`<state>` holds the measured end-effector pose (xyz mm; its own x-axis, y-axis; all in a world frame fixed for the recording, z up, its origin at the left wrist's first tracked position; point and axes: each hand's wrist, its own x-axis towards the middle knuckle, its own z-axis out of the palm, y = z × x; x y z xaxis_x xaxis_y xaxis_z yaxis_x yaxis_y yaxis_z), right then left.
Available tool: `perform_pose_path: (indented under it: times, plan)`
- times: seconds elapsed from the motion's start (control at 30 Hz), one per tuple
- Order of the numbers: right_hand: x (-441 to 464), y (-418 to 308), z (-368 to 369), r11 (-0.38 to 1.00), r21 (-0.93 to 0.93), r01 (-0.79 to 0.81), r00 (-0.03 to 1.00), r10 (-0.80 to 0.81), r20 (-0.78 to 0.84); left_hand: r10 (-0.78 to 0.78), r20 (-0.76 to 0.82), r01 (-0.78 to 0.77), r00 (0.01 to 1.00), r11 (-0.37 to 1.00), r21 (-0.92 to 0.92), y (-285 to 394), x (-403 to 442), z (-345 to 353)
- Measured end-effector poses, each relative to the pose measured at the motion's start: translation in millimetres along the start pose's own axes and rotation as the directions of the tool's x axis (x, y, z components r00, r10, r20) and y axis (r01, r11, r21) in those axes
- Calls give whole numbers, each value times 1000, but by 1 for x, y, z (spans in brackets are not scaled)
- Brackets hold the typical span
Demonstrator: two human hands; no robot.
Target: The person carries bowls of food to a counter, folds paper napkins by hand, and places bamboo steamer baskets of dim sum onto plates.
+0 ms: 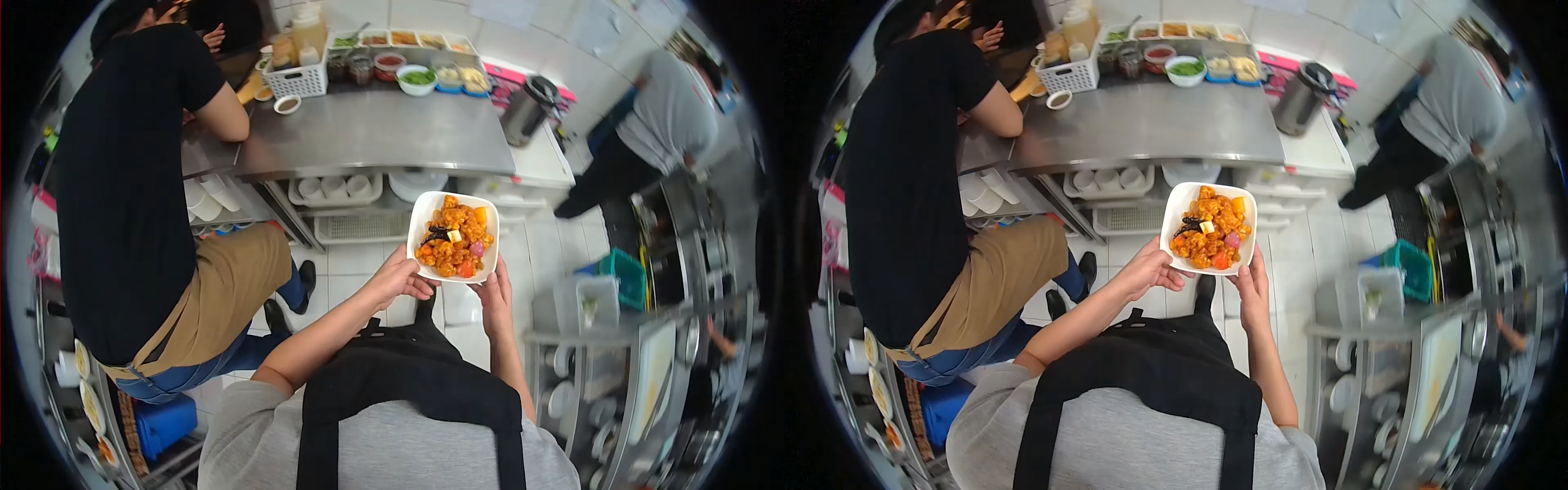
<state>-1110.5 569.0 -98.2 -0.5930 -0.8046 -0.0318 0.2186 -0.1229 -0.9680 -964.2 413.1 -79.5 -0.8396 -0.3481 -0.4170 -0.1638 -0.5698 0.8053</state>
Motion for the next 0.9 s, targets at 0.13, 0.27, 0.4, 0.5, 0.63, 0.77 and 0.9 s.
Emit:
perform_pose_path:
  times: [0.13,0.27,0.4,0.5,0.63,0.77,0.9]
  plan:
    - [116,-12,-18,990,-132,41,977,-12,215,71,-144,-79,987,996,-49,43,49,-17]
    - [234,-32,-9,966,-254,49,929,50,368,159,-295,-199,942,974,-111,82,63,-42]
    - [355,-39,33,912,-391,126,964,-20,266,162,-341,-237,926,952,-192,97,69,-76]
    - [458,-35,72,961,-267,67,971,-2,238,197,-392,-285,899,941,-181,109,82,-98]
    - [539,-6,105,935,108,-339,929,314,195,178,-440,-289,880,936,-199,118,89,-132]
    - [580,16,136,897,125,-424,897,397,196,162,-465,-284,870,937,-205,138,94,-158]
    - [585,25,151,963,-124,-241,959,256,123,88,-486,-208,870,958,-199,155,109,-173]
